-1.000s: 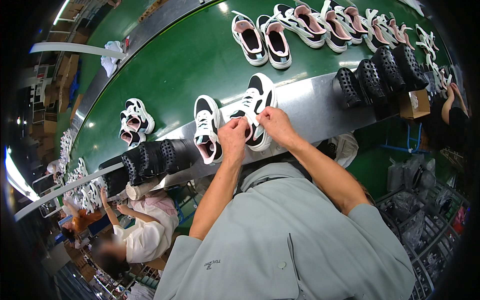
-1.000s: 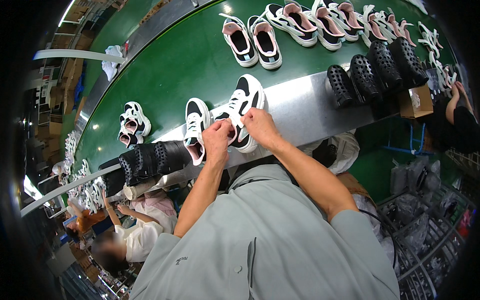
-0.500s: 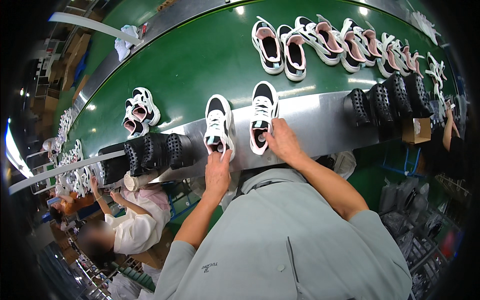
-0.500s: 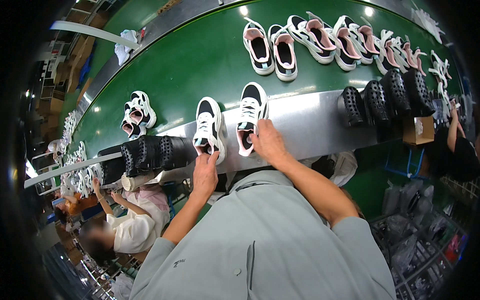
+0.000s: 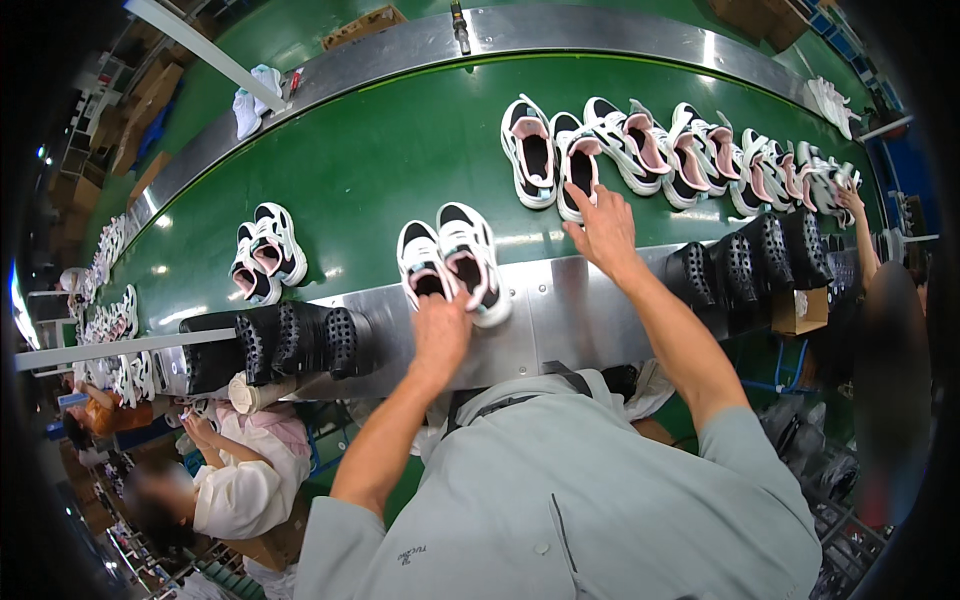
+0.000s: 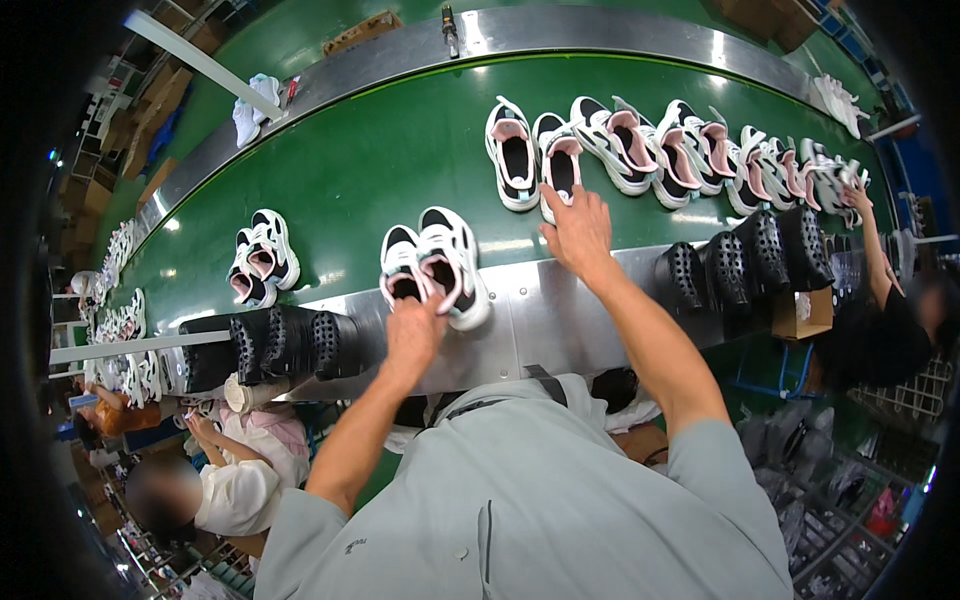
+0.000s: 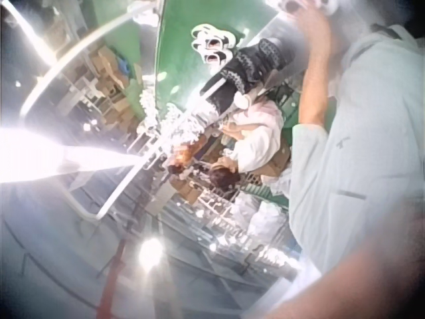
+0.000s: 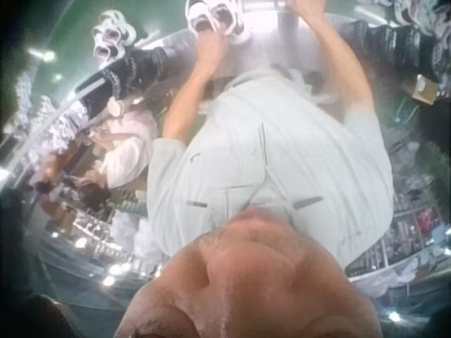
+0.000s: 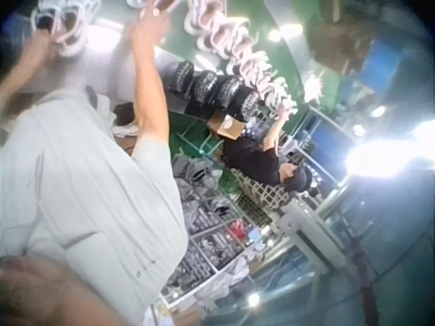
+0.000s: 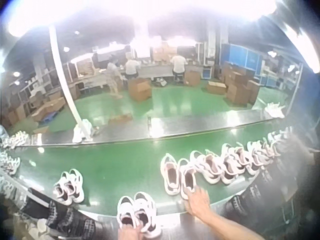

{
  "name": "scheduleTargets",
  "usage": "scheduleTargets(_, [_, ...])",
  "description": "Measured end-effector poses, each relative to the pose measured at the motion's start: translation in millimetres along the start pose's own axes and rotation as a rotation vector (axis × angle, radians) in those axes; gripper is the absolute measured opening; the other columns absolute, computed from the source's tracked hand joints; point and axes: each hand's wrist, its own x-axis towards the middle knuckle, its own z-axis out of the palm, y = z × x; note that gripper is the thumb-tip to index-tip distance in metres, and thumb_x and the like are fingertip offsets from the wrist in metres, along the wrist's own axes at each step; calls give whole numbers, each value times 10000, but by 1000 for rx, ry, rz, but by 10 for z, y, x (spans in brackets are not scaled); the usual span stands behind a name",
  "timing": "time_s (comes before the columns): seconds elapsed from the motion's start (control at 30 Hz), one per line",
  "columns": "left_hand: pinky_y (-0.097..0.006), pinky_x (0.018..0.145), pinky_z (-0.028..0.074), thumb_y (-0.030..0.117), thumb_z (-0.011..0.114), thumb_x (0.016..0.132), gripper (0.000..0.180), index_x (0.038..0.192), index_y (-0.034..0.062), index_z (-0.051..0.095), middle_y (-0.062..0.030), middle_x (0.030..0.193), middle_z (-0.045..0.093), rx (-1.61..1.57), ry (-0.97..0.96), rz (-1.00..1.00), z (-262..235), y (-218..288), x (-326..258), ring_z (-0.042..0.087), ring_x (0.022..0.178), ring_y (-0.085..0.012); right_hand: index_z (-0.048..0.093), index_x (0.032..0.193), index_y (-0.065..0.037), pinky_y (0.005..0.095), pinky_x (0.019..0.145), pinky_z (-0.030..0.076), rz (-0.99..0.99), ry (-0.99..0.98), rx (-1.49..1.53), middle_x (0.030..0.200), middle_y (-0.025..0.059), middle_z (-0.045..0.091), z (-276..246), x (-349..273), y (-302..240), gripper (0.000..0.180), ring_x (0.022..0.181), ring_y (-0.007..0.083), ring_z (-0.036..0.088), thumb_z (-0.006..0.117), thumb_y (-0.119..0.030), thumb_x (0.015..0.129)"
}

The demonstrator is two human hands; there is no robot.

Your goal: The person collects shoes and shoe soles from various bins and bags, organizes them into pairs, and places them onto a conveyor belt table.

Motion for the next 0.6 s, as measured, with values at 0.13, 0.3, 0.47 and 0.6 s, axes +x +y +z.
scheduleTargets(0.13, [-484, 705, 549, 236, 757, 784, 353, 1110, 112, 701, -195, 879, 671, 97, 71, -59, -101, -844, 585, 639, 856, -371, 510, 1425, -296, 472, 900, 418, 44, -378, -148, 1156, 221, 610, 215, 628, -94, 671, 1063, 370, 579, 726, -491, 821])
scheduleTargets(0.3, [-468, 925, 485, 177, 817, 738, 548, 1249, 84, 642, -206, 1213, 612, 183, 29, -208, -826, -776, 658, 553, 1135, -393, 675, 1166, -164, 464, 898, 495, -9, -349, 14, 1085, 219, 640, 772, 842, 119, 445, 1074, 366, 620, 728, -440, 821])
scheduleTargets(0.47, [-425, 976, 472, 195, 766, 832, 464, 1231, -2, 634, -242, 1165, 655, -348, -23, -23, -697, -598, 443, 615, 1114, -390, 692, 975, -85, 471, 771, 531, -138, -286, 11, 922, 182, 653, 500, 547, -153, 327, 900, 346, 646, 724, -366, 812])
scheduleTargets(0.6, [-456, 1080, 398, 259, 819, 772, 775, 1415, -6, 476, -255, 1380, 520, -461, 72, -2, -235, -371, 389, 496, 1273, -410, 697, 887, -93, 445, 724, 477, -317, -265, -2, 844, 140, 646, 233, -347, -554, 246, 842, 299, 617, 679, -316, 785])
